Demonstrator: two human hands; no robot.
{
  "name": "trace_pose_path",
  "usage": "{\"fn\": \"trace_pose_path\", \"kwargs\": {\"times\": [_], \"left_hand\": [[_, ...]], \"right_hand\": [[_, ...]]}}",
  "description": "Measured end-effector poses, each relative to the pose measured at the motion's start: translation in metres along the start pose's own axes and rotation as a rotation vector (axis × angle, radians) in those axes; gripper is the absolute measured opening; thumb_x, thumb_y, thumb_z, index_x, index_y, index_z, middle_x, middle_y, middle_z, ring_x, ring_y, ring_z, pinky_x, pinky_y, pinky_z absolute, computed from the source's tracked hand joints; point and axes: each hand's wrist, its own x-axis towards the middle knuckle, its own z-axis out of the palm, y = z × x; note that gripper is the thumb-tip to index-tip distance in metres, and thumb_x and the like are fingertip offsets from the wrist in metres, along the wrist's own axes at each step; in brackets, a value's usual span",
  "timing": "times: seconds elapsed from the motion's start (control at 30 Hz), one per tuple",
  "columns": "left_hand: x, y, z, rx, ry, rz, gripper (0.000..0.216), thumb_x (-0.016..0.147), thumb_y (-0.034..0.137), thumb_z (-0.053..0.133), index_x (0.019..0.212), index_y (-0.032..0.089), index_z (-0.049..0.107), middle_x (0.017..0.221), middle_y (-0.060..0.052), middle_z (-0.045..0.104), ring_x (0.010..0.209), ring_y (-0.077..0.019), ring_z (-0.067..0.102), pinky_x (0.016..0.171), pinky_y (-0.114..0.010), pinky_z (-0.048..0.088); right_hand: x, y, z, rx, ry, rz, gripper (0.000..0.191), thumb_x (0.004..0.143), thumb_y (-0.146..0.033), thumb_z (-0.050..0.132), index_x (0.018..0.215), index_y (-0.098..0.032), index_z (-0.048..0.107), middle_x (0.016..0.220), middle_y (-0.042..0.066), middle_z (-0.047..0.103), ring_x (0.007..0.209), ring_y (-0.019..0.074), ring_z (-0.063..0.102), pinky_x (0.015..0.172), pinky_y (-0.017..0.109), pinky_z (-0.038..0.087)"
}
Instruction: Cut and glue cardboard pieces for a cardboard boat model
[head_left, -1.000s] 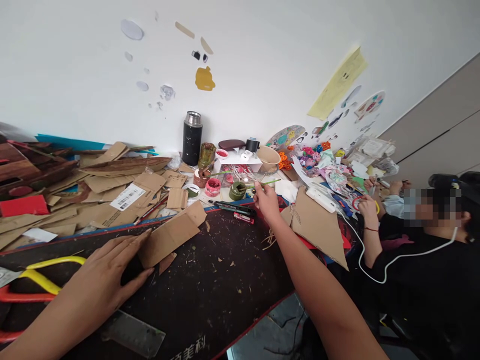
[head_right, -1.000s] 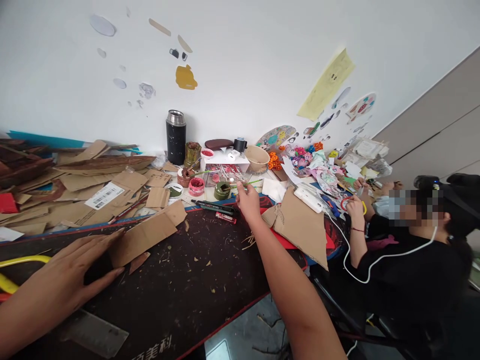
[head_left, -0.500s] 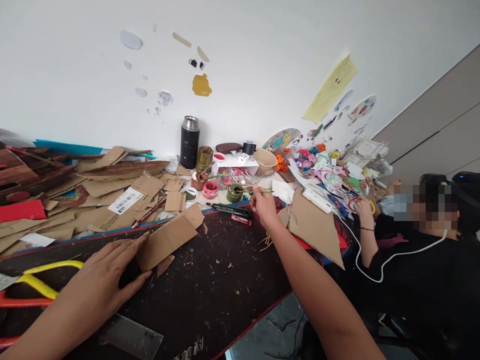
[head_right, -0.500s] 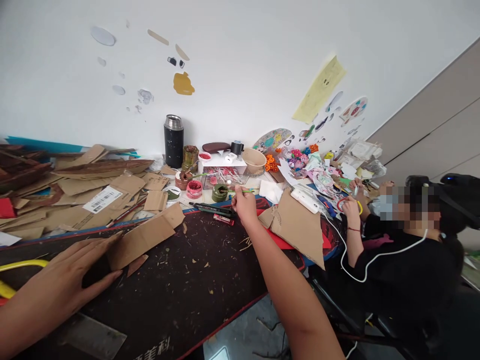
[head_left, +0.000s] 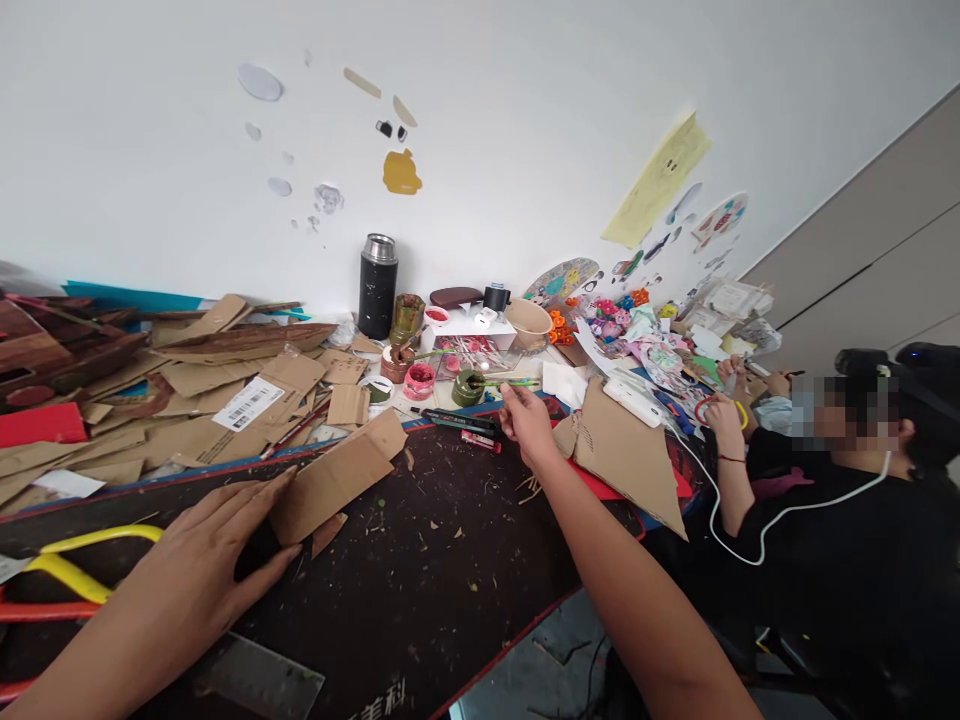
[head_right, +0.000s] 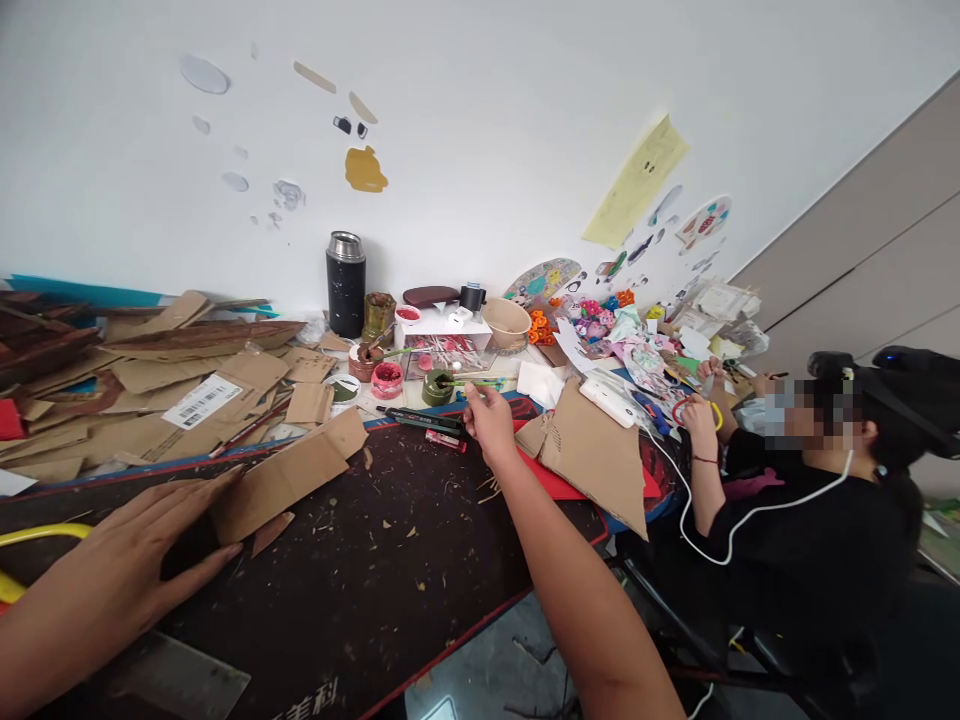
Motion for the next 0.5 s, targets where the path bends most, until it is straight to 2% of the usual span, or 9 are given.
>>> {"fn": "trace_pose_path", "kwargs": {"times": [0.17,0.27,0.37,0.5], "left_hand": [[0.002,0.001,-0.002,-0.013,-0.015,-0.007,0.08,0.094,0.074,0.049,0.142,0.014,0.07,0.143,-0.015,0.074,0.134,-0.0369,0.068,0.113,-0.051,0.056],[0.002,0.003,-0.002,-0.038,-0.022,-0.021,0.075,0.093,0.072,0.051,0.142,0.018,0.07,0.143,-0.014,0.074,0.135,-0.0366,0.067,0.113,-0.051,0.056],[0.001,0.006,-0.001,-0.045,-0.012,-0.056,0.078,0.093,0.069,0.052,0.151,0.017,0.063,0.142,-0.014,0.074,0.134,-0.0358,0.068,0.114,-0.051,0.055],[-0.002,0.007,0.004,-0.029,0.018,-0.066,0.079,0.096,0.064,0.054,0.161,0.019,0.051,0.145,-0.014,0.073,0.133,-0.0355,0.068,0.115,-0.05,0.054]], "right_hand": [[-0.024,-0.003,-0.002,0.06,-0.087,0.123,0.056,0.075,-0.068,0.085,0.09,-0.019,0.065,0.053,-0.009,0.053,0.035,0.0059,0.037,0.035,0.018,0.016],[-0.04,-0.007,0.005,0.166,-0.206,0.193,0.057,0.077,-0.067,0.086,0.097,-0.016,0.07,0.054,-0.009,0.052,0.037,0.0051,0.035,0.037,0.018,0.015],[-0.053,-0.015,0.022,0.319,-0.367,0.257,0.057,0.08,-0.067,0.086,0.099,-0.015,0.072,0.055,-0.009,0.052,0.037,0.0048,0.034,0.038,0.019,0.017],[-0.063,-0.03,0.054,0.554,-0.514,0.351,0.051,0.095,-0.067,0.073,0.093,-0.016,0.071,0.053,-0.009,0.049,0.036,0.0054,0.031,0.037,0.02,0.018]]}}
